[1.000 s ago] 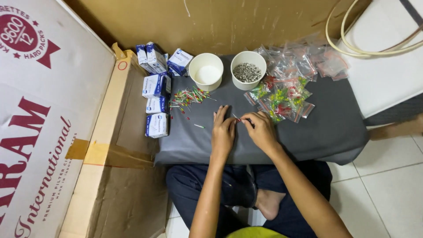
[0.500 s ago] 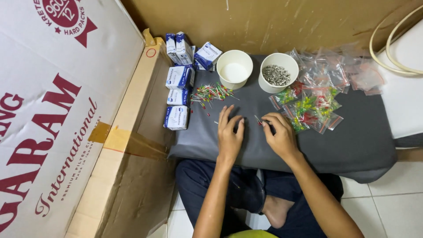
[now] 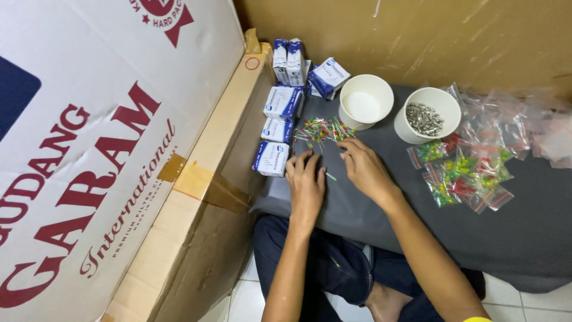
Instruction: Sorting and bagging small LEDs and metal components into plastic bags.
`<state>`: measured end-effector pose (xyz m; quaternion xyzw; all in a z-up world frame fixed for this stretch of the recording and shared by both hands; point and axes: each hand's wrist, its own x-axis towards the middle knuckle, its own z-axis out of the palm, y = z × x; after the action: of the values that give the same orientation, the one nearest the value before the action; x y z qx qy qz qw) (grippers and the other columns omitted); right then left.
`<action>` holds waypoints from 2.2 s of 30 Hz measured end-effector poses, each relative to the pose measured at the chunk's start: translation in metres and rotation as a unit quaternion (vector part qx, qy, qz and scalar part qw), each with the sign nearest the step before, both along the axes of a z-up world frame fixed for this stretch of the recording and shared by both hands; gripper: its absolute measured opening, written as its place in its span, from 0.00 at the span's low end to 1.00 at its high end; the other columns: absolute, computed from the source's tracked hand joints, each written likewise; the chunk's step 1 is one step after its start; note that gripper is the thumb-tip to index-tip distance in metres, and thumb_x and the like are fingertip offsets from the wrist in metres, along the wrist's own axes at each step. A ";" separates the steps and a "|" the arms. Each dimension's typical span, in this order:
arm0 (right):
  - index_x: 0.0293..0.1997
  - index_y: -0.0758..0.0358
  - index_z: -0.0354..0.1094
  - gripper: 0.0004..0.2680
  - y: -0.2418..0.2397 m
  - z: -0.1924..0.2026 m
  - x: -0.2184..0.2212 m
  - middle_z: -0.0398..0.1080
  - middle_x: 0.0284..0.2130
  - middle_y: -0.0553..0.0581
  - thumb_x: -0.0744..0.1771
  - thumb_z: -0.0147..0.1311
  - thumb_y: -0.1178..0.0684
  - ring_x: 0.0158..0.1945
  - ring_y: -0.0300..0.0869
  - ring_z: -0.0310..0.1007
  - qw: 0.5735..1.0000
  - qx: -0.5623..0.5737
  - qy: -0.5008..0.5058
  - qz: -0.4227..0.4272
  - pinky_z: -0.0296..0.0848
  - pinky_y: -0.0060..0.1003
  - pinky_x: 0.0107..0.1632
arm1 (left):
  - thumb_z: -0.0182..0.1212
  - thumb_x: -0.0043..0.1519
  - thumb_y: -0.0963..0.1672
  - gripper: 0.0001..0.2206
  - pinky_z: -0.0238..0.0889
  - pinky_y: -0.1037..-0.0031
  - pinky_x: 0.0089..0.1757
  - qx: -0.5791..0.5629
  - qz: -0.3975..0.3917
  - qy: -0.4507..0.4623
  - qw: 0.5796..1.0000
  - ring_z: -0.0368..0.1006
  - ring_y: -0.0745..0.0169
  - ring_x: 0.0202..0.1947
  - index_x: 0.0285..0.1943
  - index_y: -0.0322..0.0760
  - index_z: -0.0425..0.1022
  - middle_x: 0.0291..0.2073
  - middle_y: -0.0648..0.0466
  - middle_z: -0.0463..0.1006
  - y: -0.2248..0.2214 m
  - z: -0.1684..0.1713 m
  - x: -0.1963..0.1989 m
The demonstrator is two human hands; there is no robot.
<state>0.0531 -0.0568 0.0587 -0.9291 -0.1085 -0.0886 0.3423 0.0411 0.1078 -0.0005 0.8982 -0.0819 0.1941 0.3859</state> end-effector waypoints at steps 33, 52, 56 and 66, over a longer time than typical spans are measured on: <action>0.45 0.63 0.76 0.06 -0.006 -0.032 0.046 0.76 0.36 0.63 0.66 0.55 0.58 0.44 0.55 0.80 0.979 -0.158 0.125 -0.029 0.79 0.46 0.44 | 0.57 0.62 0.36 0.11 0.71 0.64 0.46 -0.084 -0.046 0.029 0.995 0.75 0.48 0.46 0.53 0.34 0.77 0.43 0.50 0.75 -0.002 0.026 0.021; 0.44 0.70 0.74 0.06 -0.015 -0.004 0.004 0.76 0.34 0.65 0.68 0.53 0.57 0.40 0.55 0.81 0.986 -0.097 0.132 -0.034 0.80 0.43 0.37 | 0.62 0.62 0.38 0.15 0.69 0.67 0.44 -0.052 -0.036 -0.026 0.998 0.73 0.52 0.40 0.59 0.37 0.75 0.32 0.51 0.76 -0.006 0.024 0.019; 0.45 0.69 0.75 0.06 -0.036 -0.003 -0.020 0.77 0.32 0.67 0.66 0.57 0.59 0.37 0.57 0.80 0.992 -0.043 0.088 -0.076 0.79 0.47 0.37 | 0.64 0.63 0.39 0.13 0.71 0.67 0.42 -0.118 -0.083 -0.118 0.983 0.75 0.53 0.38 0.56 0.36 0.77 0.34 0.51 0.78 -0.009 0.023 0.017; 0.45 0.58 0.76 0.06 -0.104 -0.040 -0.089 0.80 0.32 0.56 0.66 0.60 0.56 0.36 0.50 0.79 0.975 0.016 0.048 -0.214 0.77 0.45 0.39 | 0.68 0.60 0.43 0.11 0.69 0.68 0.40 -0.101 -0.144 -0.106 0.979 0.75 0.56 0.38 0.51 0.38 0.79 0.32 0.56 0.79 -0.073 0.015 -0.029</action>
<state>-0.0357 -0.1610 0.0192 -0.9282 0.1109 -0.1171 0.3354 0.0120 0.0350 0.0148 0.8076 -0.2312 0.2380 0.4875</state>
